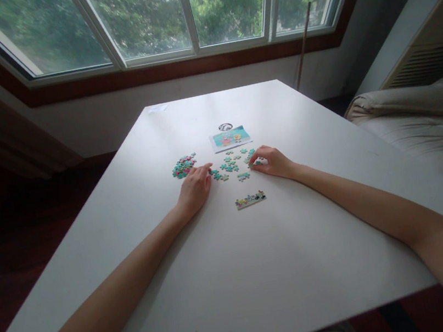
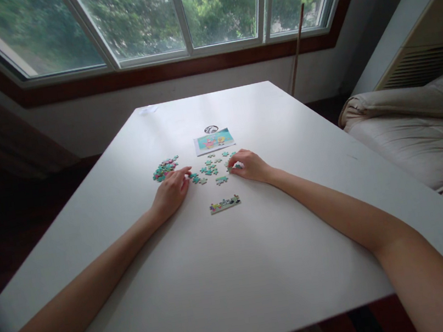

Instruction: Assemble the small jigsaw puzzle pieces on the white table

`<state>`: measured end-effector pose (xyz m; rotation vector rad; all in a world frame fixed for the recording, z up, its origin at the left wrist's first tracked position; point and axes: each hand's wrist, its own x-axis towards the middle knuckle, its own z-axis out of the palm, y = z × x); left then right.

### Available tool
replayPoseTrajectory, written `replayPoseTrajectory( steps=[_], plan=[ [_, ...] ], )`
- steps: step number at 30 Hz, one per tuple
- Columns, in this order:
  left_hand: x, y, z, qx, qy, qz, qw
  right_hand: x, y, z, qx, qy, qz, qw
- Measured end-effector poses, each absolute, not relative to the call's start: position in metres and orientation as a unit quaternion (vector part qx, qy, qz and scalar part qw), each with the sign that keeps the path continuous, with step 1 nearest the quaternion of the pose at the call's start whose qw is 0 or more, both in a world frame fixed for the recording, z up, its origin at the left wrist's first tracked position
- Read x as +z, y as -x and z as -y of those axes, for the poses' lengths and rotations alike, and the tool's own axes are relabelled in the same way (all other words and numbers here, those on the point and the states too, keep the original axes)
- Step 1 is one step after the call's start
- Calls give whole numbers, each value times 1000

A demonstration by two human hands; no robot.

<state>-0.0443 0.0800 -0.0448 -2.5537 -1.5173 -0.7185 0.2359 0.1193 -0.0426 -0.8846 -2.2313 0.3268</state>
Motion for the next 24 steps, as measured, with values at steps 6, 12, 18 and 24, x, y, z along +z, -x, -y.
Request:
replayPoseTrajectory(
  steps=[6,12,18,24],
  plan=[
    [-46,45,-81,-239,836,492,41,-44,-236,-120,118,338,865,352],
    [-45,45,-80,-233,836,495,44,-44,-236,-119,113,336,867,351],
    [-44,45,-80,-224,843,487,52,-45,-236,-120,100,336,869,350],
    [-42,44,-79,-215,845,486,56,-44,-236,-119,71,346,875,330]
  ],
)
